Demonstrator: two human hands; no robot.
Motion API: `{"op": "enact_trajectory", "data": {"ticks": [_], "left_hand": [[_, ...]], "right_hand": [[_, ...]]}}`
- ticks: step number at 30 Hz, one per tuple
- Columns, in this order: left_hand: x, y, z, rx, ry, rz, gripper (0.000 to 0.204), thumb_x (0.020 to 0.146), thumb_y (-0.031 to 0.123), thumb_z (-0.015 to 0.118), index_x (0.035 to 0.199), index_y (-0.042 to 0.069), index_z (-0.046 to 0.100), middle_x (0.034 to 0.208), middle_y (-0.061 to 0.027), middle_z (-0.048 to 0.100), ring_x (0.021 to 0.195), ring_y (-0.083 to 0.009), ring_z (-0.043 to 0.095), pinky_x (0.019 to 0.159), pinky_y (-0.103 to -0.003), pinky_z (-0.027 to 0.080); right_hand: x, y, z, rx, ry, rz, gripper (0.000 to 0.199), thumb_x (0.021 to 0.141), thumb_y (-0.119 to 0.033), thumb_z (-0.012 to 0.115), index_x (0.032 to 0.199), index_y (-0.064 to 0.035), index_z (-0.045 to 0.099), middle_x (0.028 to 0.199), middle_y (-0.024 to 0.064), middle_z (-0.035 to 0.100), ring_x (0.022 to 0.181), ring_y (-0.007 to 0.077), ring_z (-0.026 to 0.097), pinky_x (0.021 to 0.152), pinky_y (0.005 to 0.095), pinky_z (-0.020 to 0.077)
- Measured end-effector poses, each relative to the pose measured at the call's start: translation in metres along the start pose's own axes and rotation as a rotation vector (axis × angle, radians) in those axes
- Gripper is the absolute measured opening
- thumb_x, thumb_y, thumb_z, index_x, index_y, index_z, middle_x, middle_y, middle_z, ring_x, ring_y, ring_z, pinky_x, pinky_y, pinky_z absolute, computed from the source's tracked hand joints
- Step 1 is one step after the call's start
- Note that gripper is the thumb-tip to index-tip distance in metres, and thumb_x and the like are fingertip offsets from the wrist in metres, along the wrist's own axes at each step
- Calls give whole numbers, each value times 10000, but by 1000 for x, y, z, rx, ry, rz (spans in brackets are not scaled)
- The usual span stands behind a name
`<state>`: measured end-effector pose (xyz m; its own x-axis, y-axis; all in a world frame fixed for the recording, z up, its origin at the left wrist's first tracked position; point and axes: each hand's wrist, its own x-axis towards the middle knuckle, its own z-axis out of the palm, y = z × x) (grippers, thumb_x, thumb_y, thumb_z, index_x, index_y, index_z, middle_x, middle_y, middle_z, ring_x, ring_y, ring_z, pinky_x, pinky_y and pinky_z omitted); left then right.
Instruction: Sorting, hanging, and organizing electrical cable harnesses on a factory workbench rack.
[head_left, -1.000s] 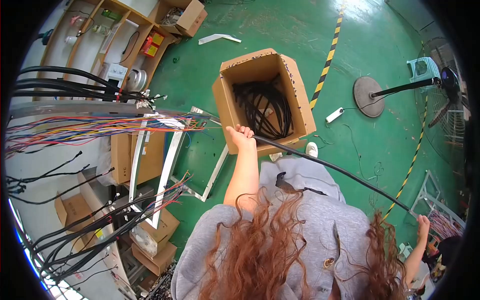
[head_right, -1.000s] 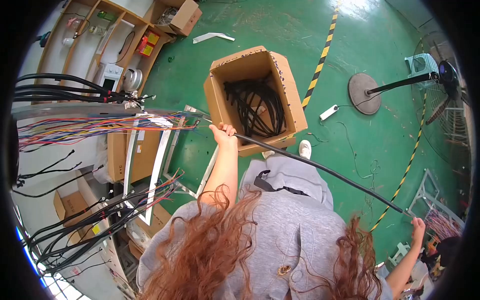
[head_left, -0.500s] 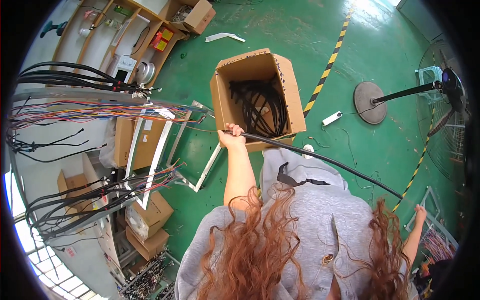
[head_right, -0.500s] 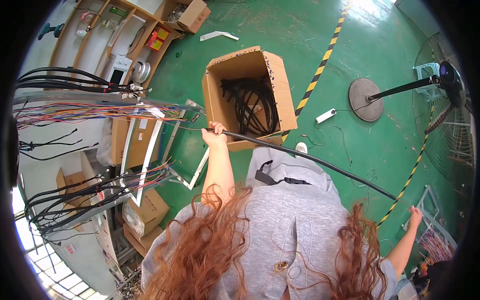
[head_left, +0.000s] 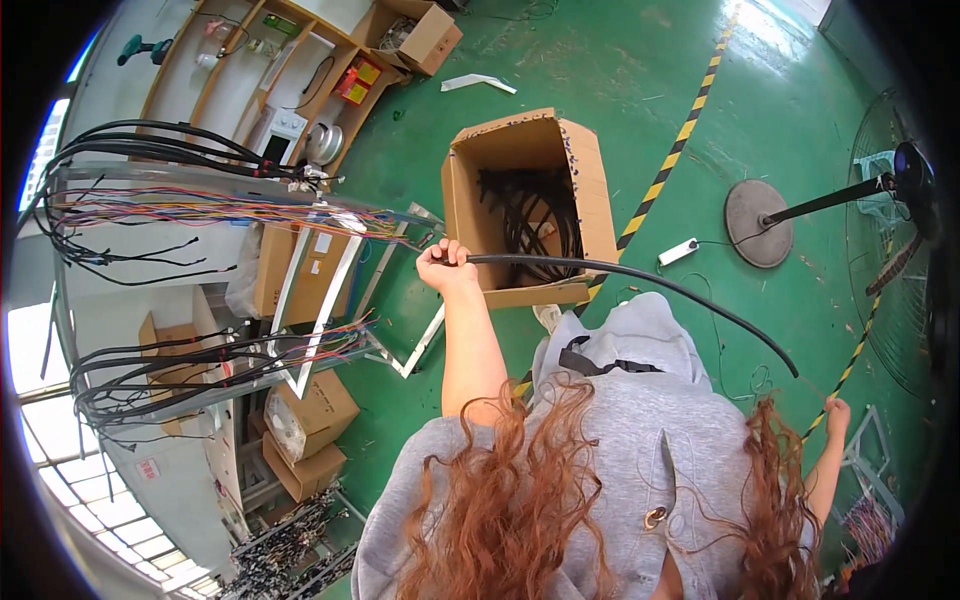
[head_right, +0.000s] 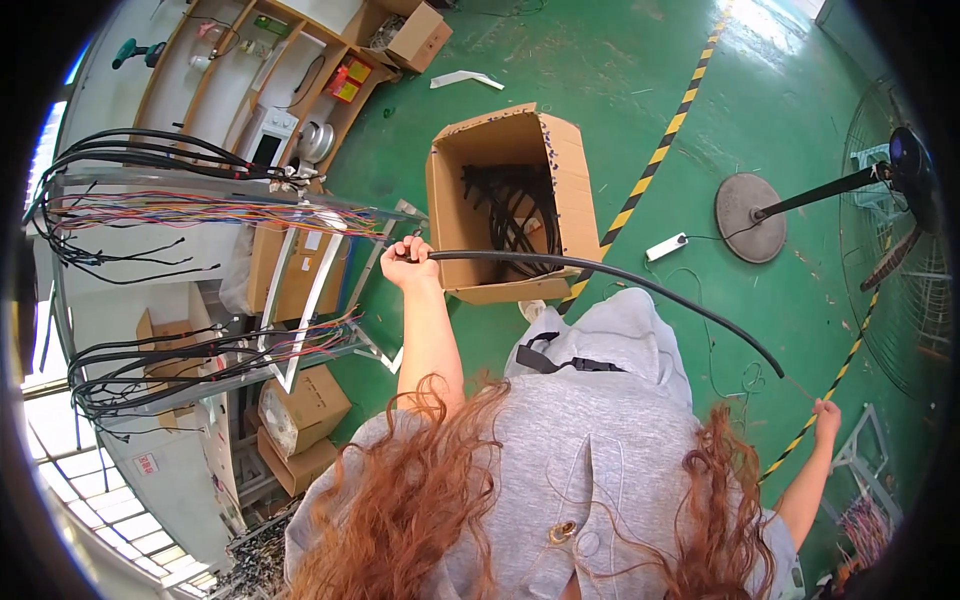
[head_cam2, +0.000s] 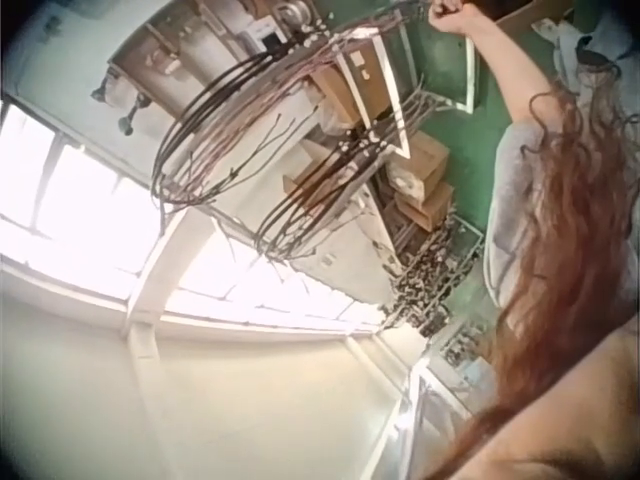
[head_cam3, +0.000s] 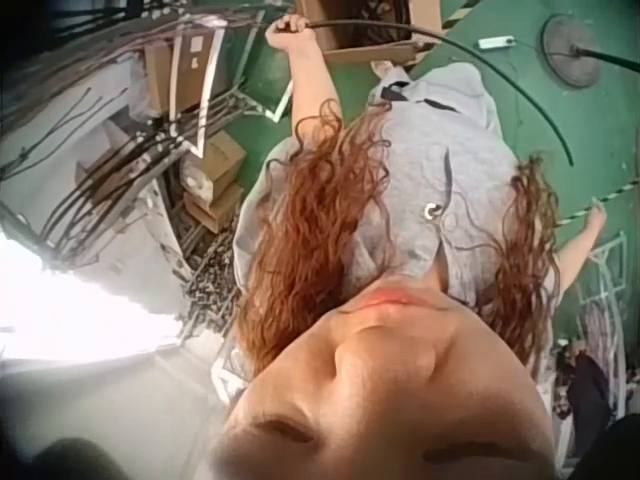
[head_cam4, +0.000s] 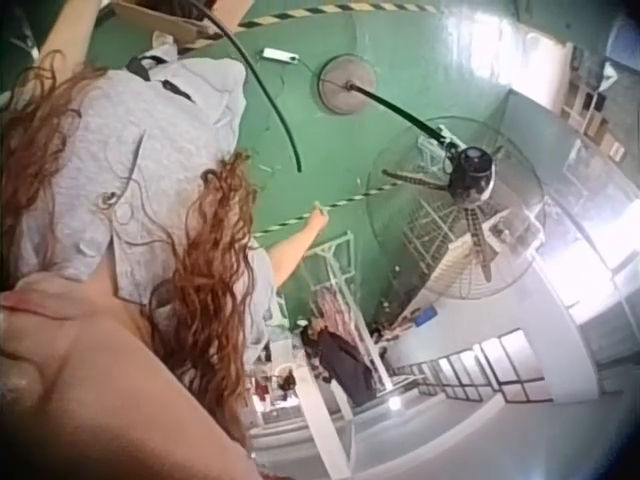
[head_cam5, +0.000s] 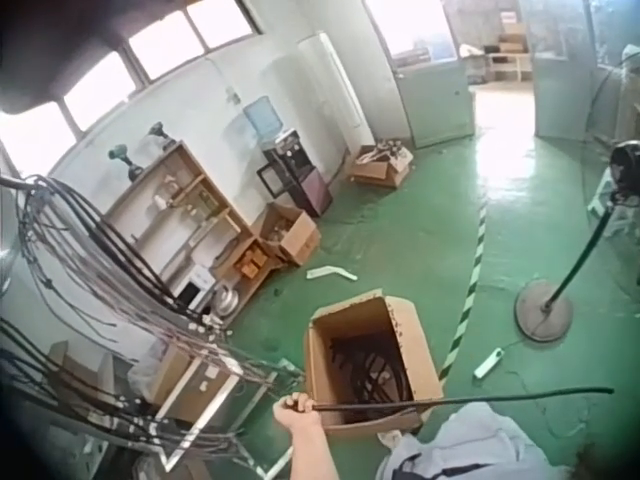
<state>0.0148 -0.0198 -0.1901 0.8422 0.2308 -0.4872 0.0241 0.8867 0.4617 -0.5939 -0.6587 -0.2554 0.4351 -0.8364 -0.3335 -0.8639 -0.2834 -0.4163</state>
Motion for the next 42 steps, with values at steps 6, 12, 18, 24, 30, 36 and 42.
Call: {"op": "enact_trajectory", "data": {"ticks": [6, 12, 18, 24, 30, 36, 42], "left_hand": [[-23, -1, 35, -130, -74, 42, 334, 794, 330, 338, 563, 91, 367, 639, -67, 405, 471, -167, 332, 384, -249, 230], [-23, 7, 60, -108, -173, 46, 458, 834, 325, 347, 444, 125, 213, 629, -28, 382, 477, -138, 290, 373, -231, 178], [-20, 16, 75, -303, -507, -148, 325, 853, 267, 390, 599, 68, 427, 677, -44, 401, 469, -123, 276, 351, -227, 211], [-21, 51, 101, -350, -289, -192, 672, 851, 620, 249, 748, -10, 460, 661, -62, 385, 464, -118, 275, 319, -211, 164], [18, 146, 114, -227, -128, 52, 665, 808, 683, 274, 701, 37, 395, 551, -39, 314, 433, -114, 249, 323, -217, 157], [20, 256, 103, 84, -227, 113, 290, 846, 266, 415, 614, 98, 372, 537, 21, 313, 397, -83, 209, 334, -213, 177], [-81, 124, 138, -242, -737, -596, 255, 912, 143, 362, 664, 88, 339, 604, 11, 253, 433, -65, 188, 334, -202, 134]], "right_hand": [[1, 2, 17, -64, -51, 138, 257, 787, -218, 602, 604, -38, 584, 563, 24, 489, 580, 122, 425, 556, 285, 343], [-11, -12, 19, -3, -4, 137, 271, 783, -229, 612, 595, -36, 582, 537, 14, 462, 546, 105, 396, 527, 277, 325], [-29, 3, 16, -19, 21, 170, 268, 778, -243, 614, 595, -48, 591, 547, 18, 497, 556, 119, 424, 540, 287, 345], [-15, 23, -13, -143, 147, 139, 270, 782, -288, 596, 665, -46, 615, 637, 100, 578, 619, 219, 525, 615, 340, 413], [9, 39, -83, -545, 330, 305, 343, 824, -311, 518, 1019, -38, 594, 1019, 189, 593, 948, 387, 552, 807, 417, 449], [31, -136, -52, -809, 8, 194, 280, 857, -218, 458, 1054, -79, 601, 1056, 172, 591, 987, 323, 566, 832, 409, 456], [-103, -546, 178, 368, -738, -845, 594, 776, -218, 615, 1283, -15, 381, 1279, 172, 424, 1194, 292, 387, 997, 333, 302]]}}
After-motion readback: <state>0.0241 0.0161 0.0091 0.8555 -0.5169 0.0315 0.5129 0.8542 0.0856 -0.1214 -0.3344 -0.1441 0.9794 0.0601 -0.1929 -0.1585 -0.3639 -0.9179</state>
